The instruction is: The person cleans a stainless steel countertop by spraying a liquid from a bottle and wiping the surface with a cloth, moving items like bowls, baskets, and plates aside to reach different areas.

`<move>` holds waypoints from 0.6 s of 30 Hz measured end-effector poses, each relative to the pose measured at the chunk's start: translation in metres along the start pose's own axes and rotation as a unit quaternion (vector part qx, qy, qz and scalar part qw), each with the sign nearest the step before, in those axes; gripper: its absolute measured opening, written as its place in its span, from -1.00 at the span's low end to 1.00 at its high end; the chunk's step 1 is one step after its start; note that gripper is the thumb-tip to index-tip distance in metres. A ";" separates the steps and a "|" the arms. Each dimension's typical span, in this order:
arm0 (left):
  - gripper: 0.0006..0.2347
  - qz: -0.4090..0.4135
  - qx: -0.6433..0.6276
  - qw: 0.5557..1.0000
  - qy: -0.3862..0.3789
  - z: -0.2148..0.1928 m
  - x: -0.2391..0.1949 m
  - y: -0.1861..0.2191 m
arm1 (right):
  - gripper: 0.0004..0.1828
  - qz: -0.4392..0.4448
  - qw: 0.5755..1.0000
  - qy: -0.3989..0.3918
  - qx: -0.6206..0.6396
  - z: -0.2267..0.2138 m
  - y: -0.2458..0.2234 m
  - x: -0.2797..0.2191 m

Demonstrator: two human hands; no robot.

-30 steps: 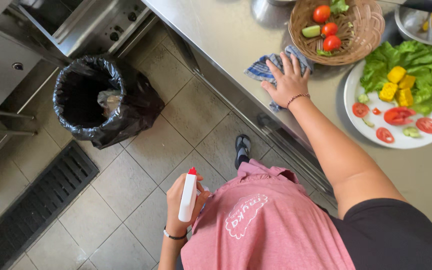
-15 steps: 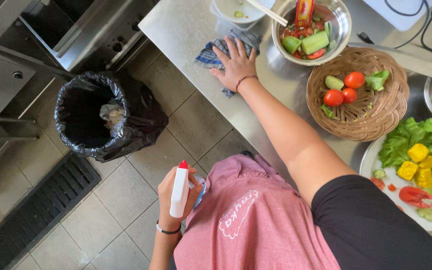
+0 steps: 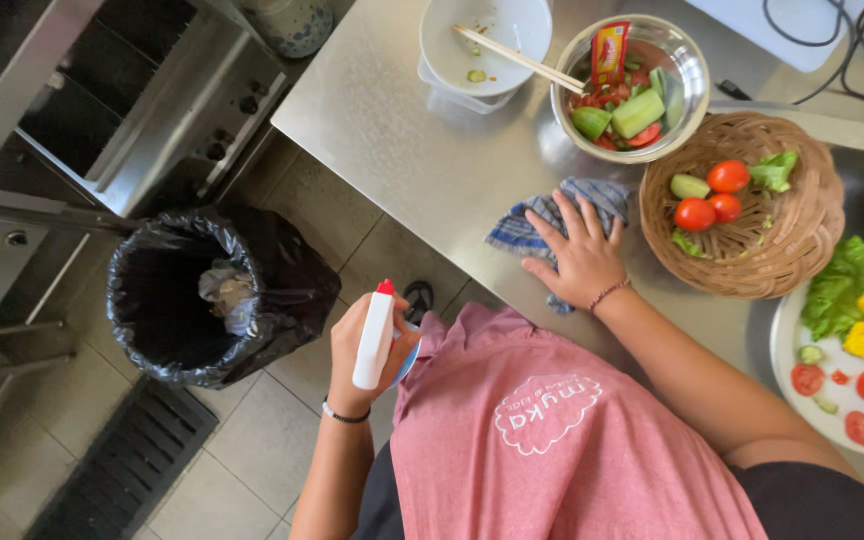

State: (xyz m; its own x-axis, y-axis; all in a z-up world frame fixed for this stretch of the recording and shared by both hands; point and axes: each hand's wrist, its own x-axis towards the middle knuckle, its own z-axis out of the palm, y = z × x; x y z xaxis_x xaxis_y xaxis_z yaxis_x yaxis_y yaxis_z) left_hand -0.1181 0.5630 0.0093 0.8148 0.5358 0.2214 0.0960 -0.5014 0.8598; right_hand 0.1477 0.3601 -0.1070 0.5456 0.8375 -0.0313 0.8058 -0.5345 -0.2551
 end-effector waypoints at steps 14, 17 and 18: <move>-0.74 0.041 -0.042 0.978 -0.202 -0.098 0.099 -0.061 | -0.30 -0.099 0.992 0.064 0.048 0.052 -0.157 0.209; -0.75 0.030 -0.050 0.963 -0.264 -0.095 0.120 -0.074 | -0.29 0.002 0.997 0.050 0.052 0.036 -0.130 0.155; -0.75 0.041 -0.057 0.956 -0.286 -0.092 0.126 -0.076 | -0.28 0.052 0.997 0.051 0.040 0.028 -0.117 0.133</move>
State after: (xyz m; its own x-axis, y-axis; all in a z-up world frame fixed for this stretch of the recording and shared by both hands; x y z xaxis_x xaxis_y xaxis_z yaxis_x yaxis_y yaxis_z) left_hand -0.0756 0.7312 0.0138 0.9993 0.0233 0.0299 -0.0170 -0.4312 0.9021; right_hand 0.1189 0.5371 -0.1088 0.6485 0.7604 0.0357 0.7253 -0.6030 -0.3321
